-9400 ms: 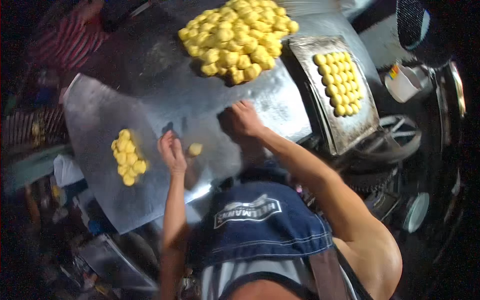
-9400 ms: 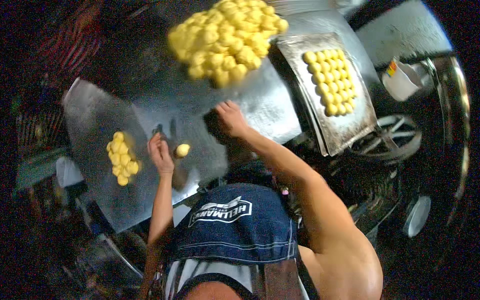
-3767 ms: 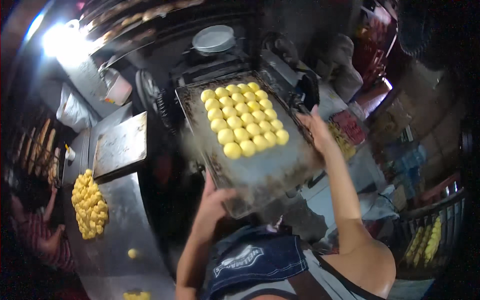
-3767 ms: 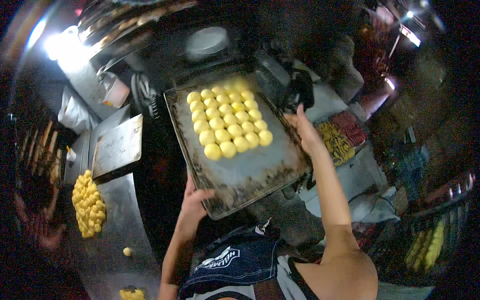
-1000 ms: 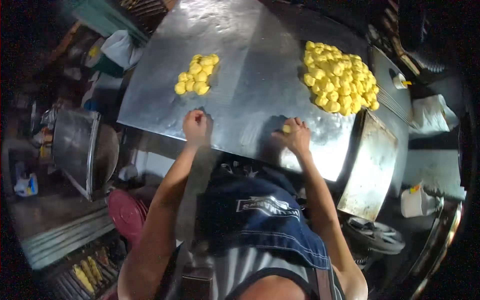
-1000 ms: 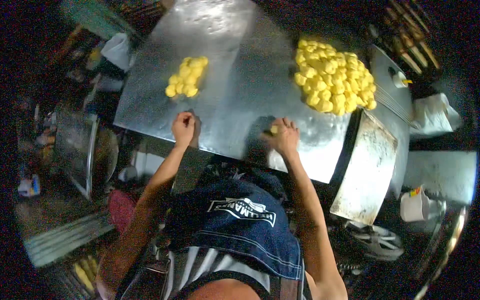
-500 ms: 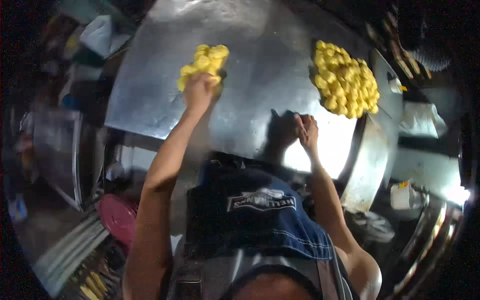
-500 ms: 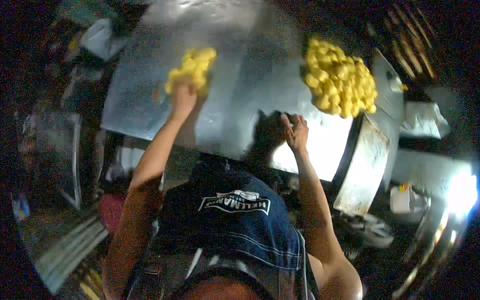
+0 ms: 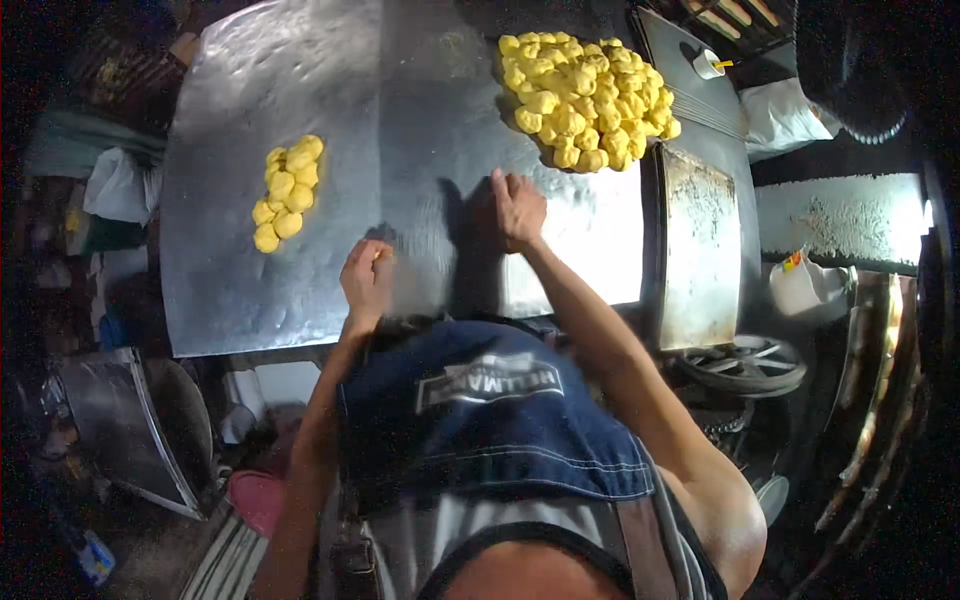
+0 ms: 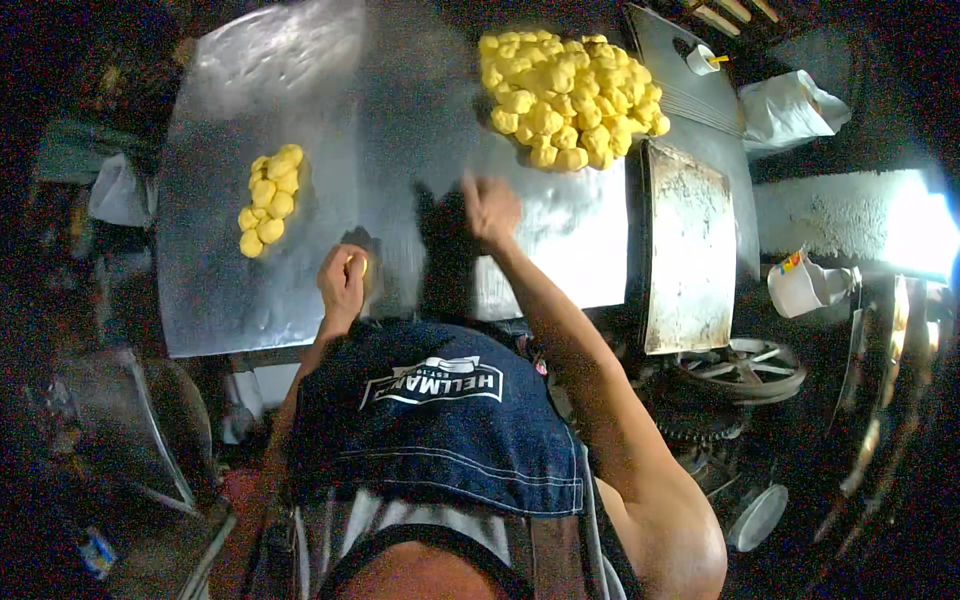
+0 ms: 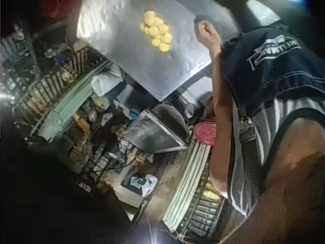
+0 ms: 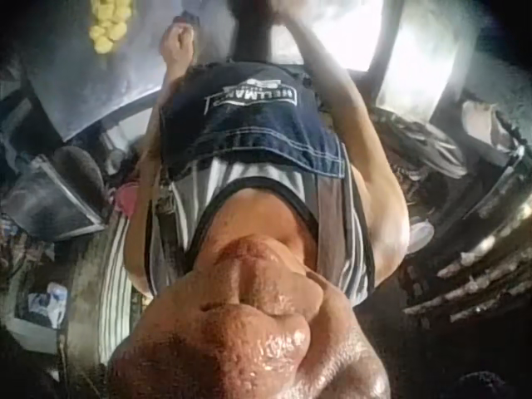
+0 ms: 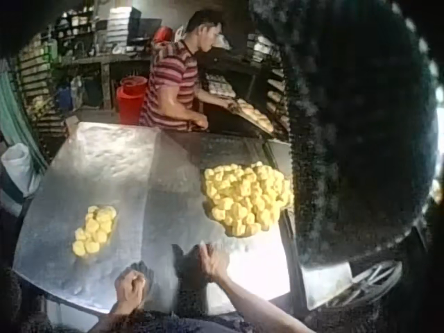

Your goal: Shaping portions of dough into balls, arranging them on baking trays, and applying a liquid wash with a brush.

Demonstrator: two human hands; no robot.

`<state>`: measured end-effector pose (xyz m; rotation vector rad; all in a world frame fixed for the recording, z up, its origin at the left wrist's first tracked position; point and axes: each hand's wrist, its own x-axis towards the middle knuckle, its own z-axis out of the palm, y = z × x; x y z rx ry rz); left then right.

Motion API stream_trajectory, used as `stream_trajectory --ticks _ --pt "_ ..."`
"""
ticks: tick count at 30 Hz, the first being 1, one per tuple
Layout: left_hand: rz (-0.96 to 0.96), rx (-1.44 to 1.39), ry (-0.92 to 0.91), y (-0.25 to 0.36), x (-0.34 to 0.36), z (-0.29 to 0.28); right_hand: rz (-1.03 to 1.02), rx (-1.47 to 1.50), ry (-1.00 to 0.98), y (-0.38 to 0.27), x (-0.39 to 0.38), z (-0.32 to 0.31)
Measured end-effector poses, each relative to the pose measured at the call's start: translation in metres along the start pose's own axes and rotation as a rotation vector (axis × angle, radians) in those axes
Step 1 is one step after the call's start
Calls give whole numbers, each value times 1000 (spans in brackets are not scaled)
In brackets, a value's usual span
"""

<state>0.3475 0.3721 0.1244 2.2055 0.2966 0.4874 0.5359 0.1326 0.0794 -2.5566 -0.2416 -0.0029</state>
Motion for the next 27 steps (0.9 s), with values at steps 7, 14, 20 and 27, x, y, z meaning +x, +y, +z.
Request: stream_trajectory --ticks 7,14,20,27 --pt "53 175 57 0 -3 13 -230 -220 -54 -22 -21 -10" --pt "-95 165 15 6 -1 18 -290 246 -135 -2 1 -24" --pt "-58 110 63 9 0 25 -626 84 -75 68 -47 -38" --pt "-97 226 95 16 -2 31 -436 598 44 129 -6 -148"
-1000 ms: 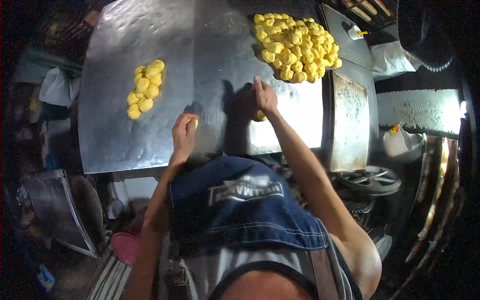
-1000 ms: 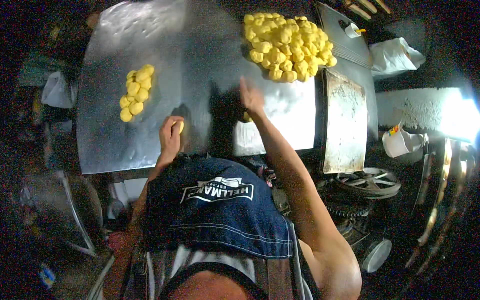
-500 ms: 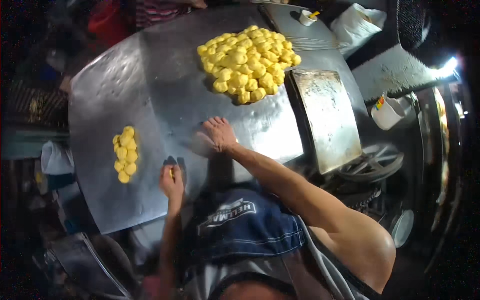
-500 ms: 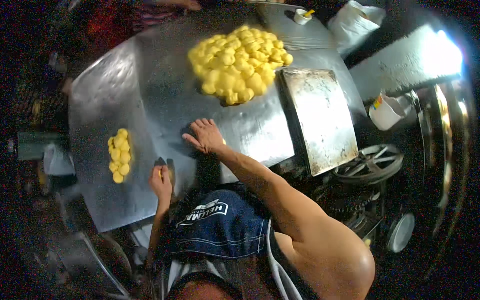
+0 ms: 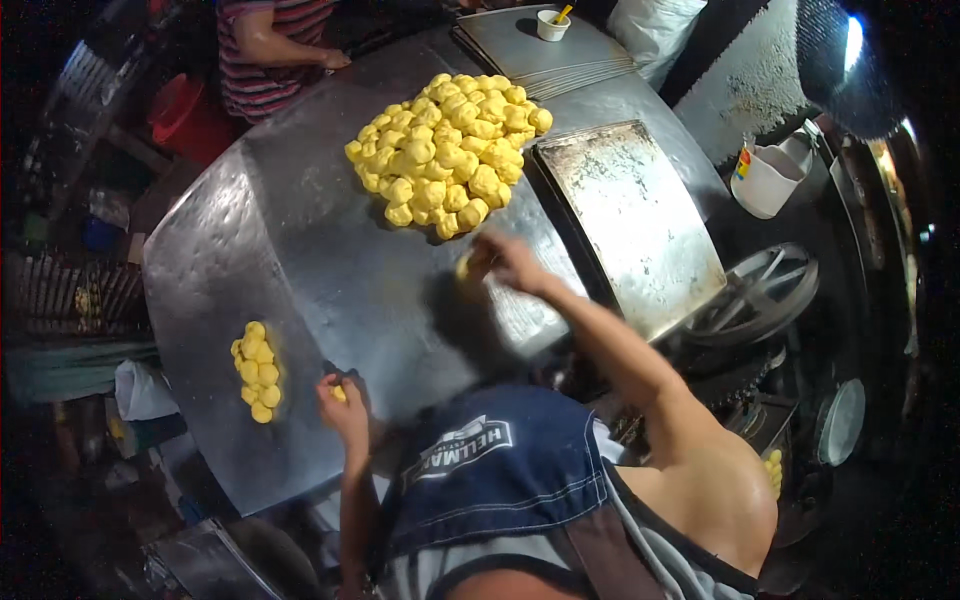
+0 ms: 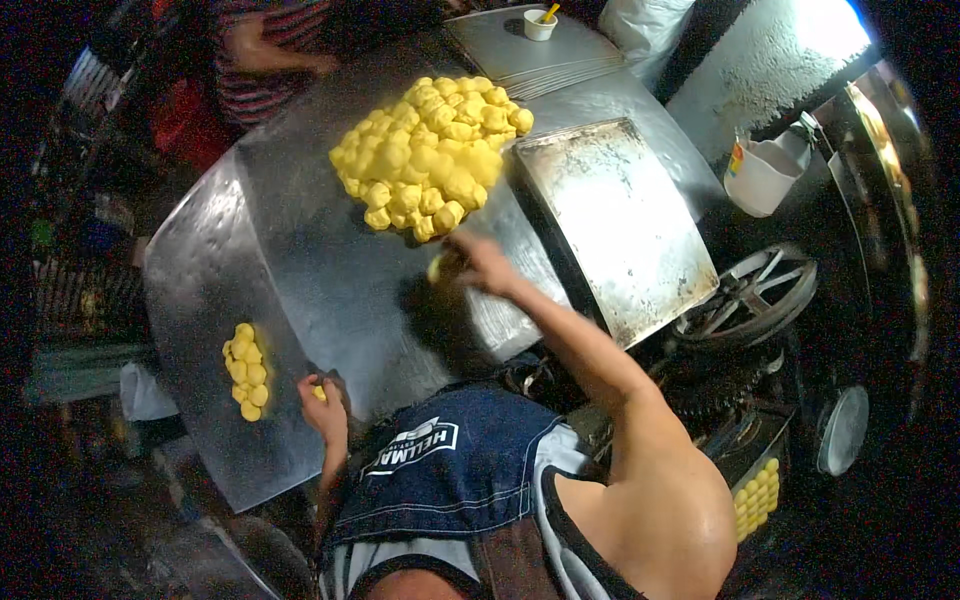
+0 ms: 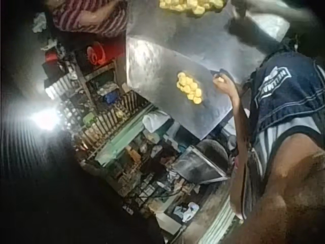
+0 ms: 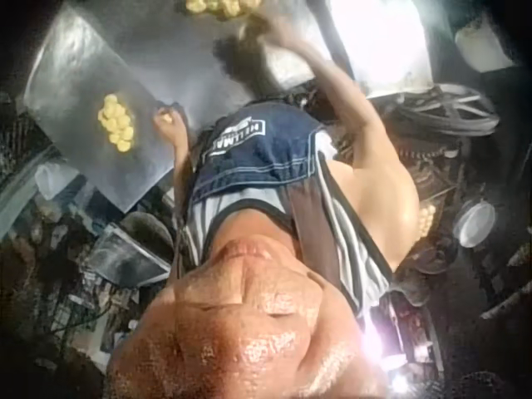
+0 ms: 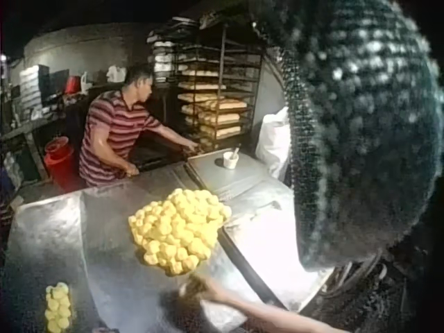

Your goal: Shaping portions of dough into balls, arranging them on baking trays, and applying a liquid wash with a brush.

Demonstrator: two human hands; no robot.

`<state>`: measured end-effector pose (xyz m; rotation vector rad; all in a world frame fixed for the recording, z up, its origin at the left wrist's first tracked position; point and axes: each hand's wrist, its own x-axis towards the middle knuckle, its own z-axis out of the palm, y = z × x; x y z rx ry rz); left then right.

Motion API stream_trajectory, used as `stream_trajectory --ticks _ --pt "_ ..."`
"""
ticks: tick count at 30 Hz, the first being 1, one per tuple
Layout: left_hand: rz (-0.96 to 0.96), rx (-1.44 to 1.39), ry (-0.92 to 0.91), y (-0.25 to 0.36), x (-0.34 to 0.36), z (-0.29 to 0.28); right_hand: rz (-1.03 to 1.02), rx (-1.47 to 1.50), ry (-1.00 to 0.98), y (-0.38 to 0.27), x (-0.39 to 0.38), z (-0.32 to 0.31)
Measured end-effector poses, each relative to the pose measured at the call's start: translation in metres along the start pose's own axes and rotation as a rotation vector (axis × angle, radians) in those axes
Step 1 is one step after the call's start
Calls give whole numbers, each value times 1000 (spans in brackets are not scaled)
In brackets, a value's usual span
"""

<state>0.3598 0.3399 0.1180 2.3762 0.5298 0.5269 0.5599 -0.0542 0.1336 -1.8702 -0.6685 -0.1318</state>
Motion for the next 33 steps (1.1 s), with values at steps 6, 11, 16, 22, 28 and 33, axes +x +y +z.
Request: stream_trajectory --ticks 6,11,16,22,28,33 --pt "-46 171 37 3 -2 12 550 -98 658 96 38 -167" --pt "74 2 213 -12 -6 9 685 -1056 596 104 38 -153" --pt "47 143 118 2 -26 -1 323 -196 376 24 50 12" --pt "103 136 28 -6 -18 -3 143 236 -311 -82 90 252" --pt "24 107 -56 -7 -11 -2 -51 -157 -420 -131 177 396" --pt "136 -109 36 -20 -21 -17 -223 -293 -272 -148 168 429"
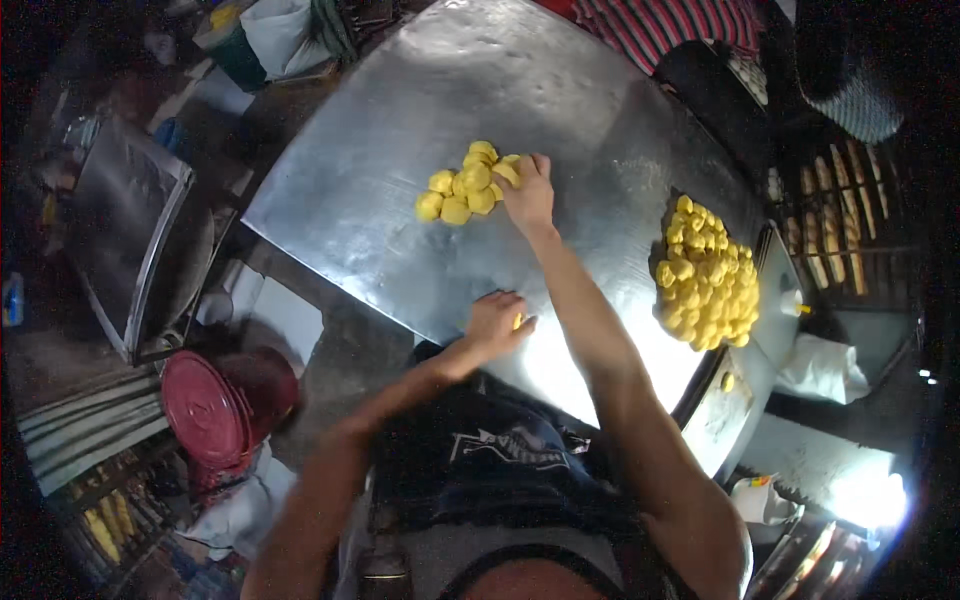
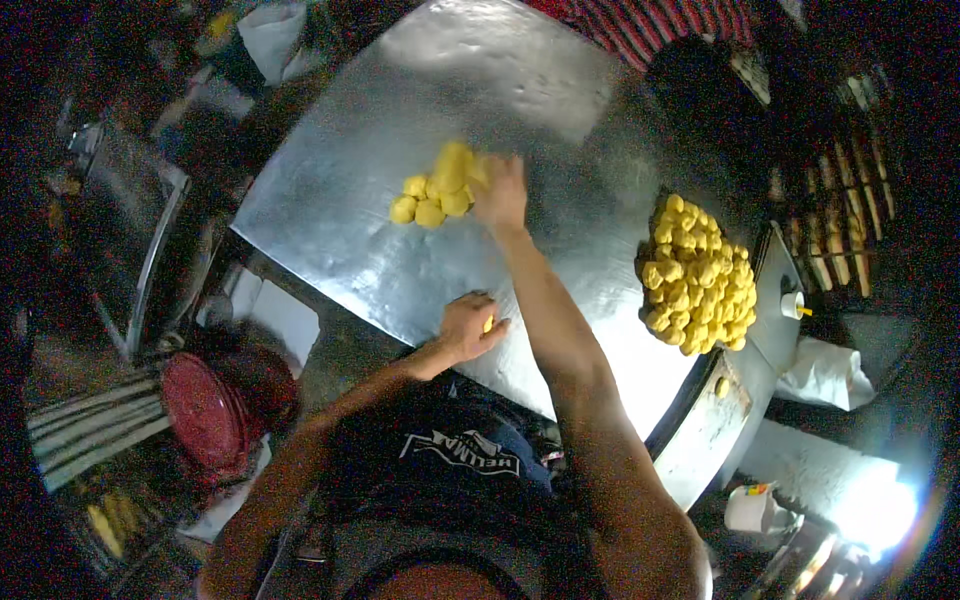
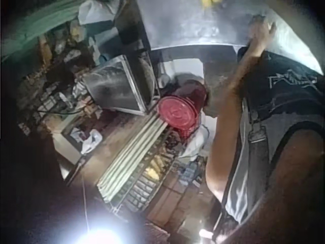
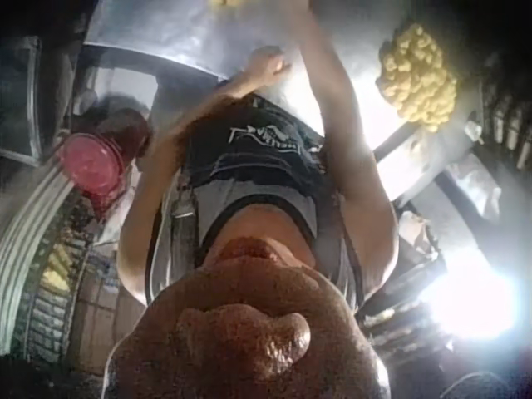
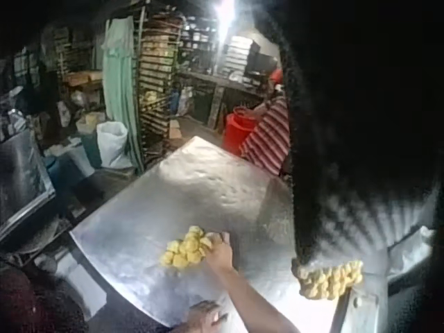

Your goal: Shaping portions of dough into balls, arranging them on baking trays, and applying a liquid wash with a brush.

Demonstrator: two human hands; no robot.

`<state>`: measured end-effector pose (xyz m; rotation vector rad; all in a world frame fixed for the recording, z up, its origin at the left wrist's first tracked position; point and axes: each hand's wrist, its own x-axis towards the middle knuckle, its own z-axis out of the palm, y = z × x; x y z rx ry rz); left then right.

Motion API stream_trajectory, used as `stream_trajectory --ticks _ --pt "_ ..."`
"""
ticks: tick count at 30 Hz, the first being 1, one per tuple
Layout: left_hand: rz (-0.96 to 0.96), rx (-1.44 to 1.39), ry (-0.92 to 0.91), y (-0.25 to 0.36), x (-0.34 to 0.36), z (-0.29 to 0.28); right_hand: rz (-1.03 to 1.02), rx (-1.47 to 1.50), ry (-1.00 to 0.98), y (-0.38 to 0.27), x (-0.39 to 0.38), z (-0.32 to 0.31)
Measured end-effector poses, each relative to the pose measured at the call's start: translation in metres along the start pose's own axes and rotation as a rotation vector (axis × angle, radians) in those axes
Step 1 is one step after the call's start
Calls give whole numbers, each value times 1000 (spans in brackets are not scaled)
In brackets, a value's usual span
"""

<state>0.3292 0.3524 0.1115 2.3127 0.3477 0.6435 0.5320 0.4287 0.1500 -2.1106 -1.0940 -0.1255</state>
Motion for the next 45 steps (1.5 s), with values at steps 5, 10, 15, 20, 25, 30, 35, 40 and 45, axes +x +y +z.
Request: stream_trajectory --ticks 5,10,15,20,25,30,35,40,45 --pt "-156 18 -66 -18 -26 -41 73 113 -29 14 -140 -82" --pt "53 311 -138 -26 12 -34 402 -178 -175 120 -341 -171" --pt "-52 261 55 -13 47 -5 228 -398 36 137 -312 -144" --pt "94 227 -50 -10 -4 -14 111 -299 -401 120 -306 -142" --pt "138 412 -268 -35 39 -50 -10 -418 -115 165 -311 -166" --pt "-83 336 162 -7 86 25 275 -387 -171 146 -221 -148" --pt "76 227 24 0 15 -2 252 -258 -183 146 -283 -136" --pt "219 309 -83 -10 49 -20 216 -374 -398 195 -304 -172" --pt "-30 326 74 -23 93 6 101 -392 -93 179 -217 -126"
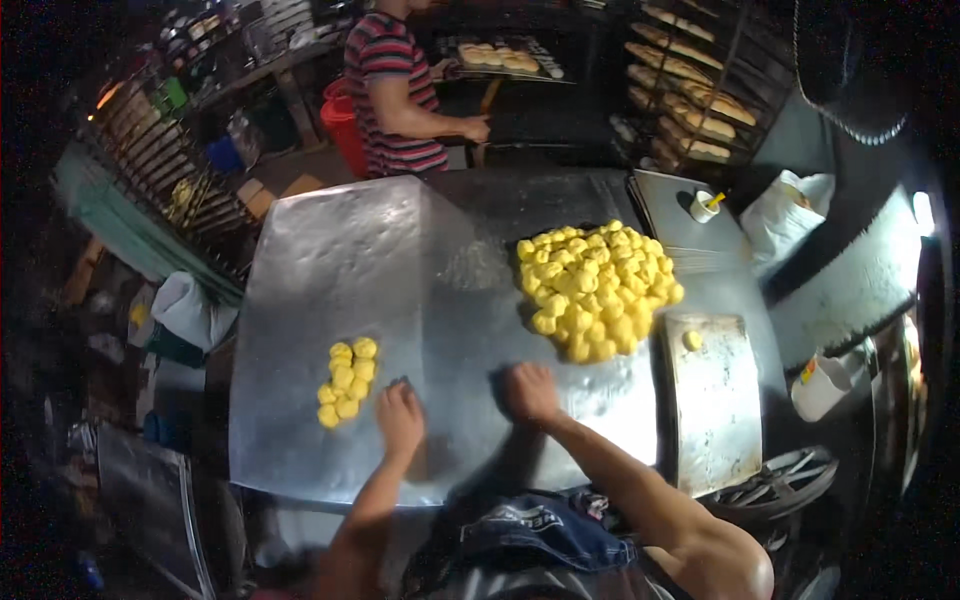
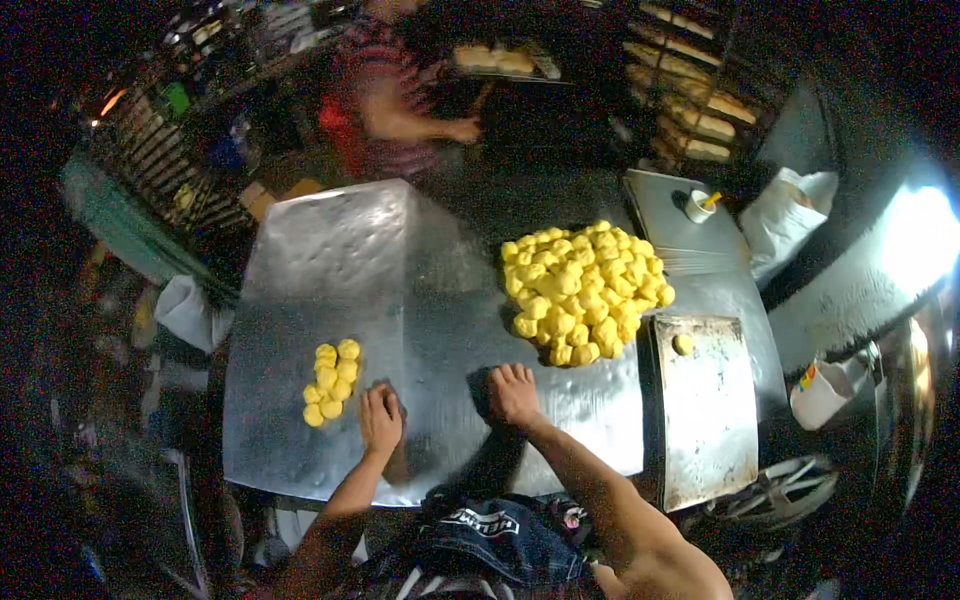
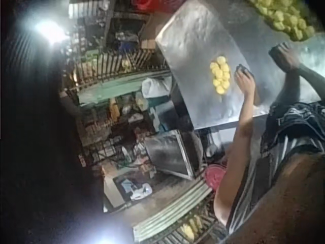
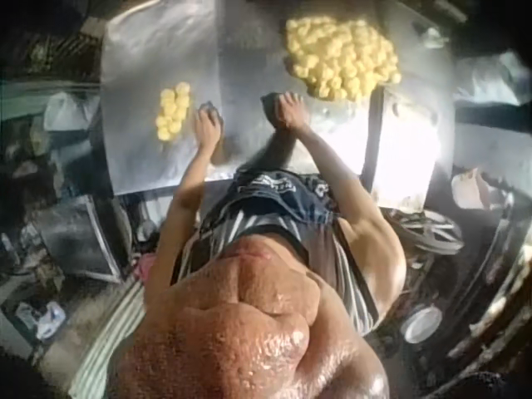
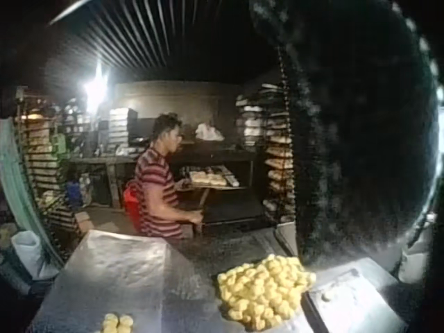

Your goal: Shaping portions of dough into balls, arranging them on baking trays, and applying a liquid wash with a brush.

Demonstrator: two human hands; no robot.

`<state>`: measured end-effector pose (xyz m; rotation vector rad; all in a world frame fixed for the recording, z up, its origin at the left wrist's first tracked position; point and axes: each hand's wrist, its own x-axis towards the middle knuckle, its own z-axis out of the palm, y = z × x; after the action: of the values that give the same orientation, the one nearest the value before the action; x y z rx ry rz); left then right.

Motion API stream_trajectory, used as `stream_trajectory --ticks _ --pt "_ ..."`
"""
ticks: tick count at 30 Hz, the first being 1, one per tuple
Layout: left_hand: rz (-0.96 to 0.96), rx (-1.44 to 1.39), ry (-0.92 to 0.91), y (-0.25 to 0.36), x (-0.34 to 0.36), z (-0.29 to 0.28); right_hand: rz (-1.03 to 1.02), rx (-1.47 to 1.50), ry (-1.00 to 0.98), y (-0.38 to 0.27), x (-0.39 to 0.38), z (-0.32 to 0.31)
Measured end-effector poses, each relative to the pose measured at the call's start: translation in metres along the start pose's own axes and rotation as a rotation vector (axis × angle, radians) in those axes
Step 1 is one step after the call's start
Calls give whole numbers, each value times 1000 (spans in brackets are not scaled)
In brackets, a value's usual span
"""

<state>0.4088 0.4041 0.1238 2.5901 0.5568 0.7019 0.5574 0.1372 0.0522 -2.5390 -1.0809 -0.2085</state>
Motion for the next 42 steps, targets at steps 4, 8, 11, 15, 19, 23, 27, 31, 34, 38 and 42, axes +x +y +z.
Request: stream_trajectory --ticks 4,8,11,15,19,23,27,31,34,38,42 --pt "74 -94 -142 23 -35 -6 195 151 9 -24 -21 -4" --pt "237 -141 -221 -12 -61 -35 -109 276 0 31 -117 17" --pt "260 -67 -285 -26 -38 -42 -92 51 -291 26 -93 -23" --pt "158 -89 -97 6 1 -5 96 58 -208 -9 -19 -30" --pt "-49 -171 -162 41 -39 2 288 82 -42 -15 -50 10" --pt "163 -121 -237 -17 -78 -42 -36 266 -131 -5 -100 -25" --pt "173 -34 -189 -23 -39 -14 -78 205 14 17 -56 -45" --pt "-90 -145 -18 8 -10 22 105 86 250 -2 -14 -29" --pt "-42 -58 -82 11 -49 17 208 177 117 -21 -37 -11" --pt "36 -124 -287 -15 -73 -44 -223 265 -57 21 -99 -9" --pt "147 -91 -124 -20 -22 -15 -235 126 66 36 -41 -13"
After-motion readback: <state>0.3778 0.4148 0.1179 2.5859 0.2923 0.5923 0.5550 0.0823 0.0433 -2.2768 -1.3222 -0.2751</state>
